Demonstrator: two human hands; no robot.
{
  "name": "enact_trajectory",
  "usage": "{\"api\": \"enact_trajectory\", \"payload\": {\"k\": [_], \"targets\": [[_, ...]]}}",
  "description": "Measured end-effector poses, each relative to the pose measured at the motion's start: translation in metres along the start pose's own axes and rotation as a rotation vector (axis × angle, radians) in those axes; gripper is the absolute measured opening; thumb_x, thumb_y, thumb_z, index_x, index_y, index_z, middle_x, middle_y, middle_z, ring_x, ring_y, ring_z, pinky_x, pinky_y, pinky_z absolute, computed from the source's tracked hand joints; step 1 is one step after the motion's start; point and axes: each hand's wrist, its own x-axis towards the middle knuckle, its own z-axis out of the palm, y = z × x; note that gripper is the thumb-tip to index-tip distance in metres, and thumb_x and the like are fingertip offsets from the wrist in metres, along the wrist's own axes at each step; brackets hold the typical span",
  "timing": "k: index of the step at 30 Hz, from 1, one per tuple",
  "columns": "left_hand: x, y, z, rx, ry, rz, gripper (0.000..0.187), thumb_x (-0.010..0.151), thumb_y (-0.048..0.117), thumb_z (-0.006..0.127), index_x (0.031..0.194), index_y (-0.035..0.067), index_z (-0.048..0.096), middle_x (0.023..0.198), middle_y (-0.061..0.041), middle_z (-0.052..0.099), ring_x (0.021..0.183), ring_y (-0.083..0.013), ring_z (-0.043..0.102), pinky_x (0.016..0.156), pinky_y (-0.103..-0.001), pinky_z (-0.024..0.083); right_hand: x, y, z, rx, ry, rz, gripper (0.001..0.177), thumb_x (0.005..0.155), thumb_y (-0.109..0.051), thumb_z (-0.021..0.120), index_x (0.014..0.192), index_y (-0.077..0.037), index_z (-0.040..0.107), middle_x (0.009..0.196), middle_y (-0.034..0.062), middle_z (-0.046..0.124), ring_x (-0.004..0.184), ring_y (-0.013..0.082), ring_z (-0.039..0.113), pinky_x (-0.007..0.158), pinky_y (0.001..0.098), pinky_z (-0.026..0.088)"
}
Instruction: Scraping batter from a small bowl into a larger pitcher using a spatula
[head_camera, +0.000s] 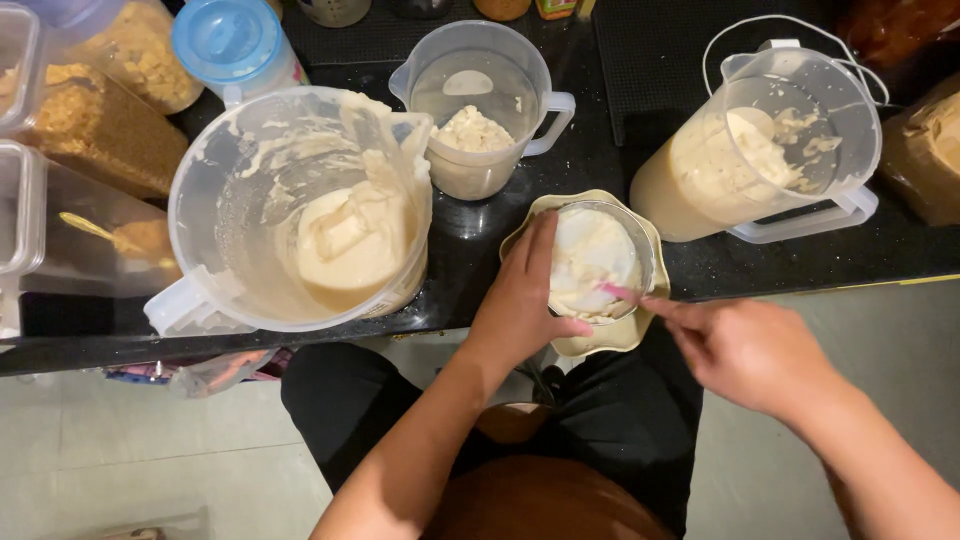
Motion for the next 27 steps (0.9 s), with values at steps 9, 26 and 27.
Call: {"api": "enact_trajectory", "payload": {"k": [9, 26, 27], "targets": [[0.002, 0.006, -0.013, -0.073, -0.068, -0.082, 0.144, 0.053, 0.021, 0.105, 0.161, 0.005, 0.011, 0.168, -0.026, 0.021, 0.153, -0.0435, 0.024, 0.121, -0.048, 0.029, 0.015, 0.001, 0.017, 0.196, 0.209, -0.072, 0.03, 0.092, -0.026, 0.055, 0.111, -0.034, 0.078, 0.128, -0.0312, 0.068, 0.053, 0.0245, 0.071, 0.057, 0.0434, 0.059], [0.006, -0.001, -0.004, -0.043, -0.096, -0.122, 0.145, 0.053, 0.023, 0.104, 0.161, 0.003, 0.01, 0.167, -0.026, 0.024, 0.152, -0.0406, 0.029, 0.122, -0.042, 0.028, 0.005, -0.006, -0.015, -0.011, -0.021, 0.088, 0.044, 0.096, -0.043, 0.049, 0.133, -0.063, 0.059, 0.115, -0.0106, 0.076, 0.088, 0.0317, 0.078, 0.065, 0.0485, 0.062], [0.005, -0.001, -0.004, -0.041, -0.091, -0.125, 0.145, 0.053, 0.023, 0.104, 0.161, 0.003, 0.01, 0.167, -0.026, 0.024, 0.152, -0.0406, 0.029, 0.122, -0.042, 0.028, 0.006, -0.002, -0.011, -0.013, -0.02, 0.082, 0.044, 0.096, -0.043, 0.049, 0.133, -0.063, 0.059, 0.115, -0.0106, 0.076, 0.088, 0.0317, 0.078, 0.065, 0.0485, 0.062]]}}
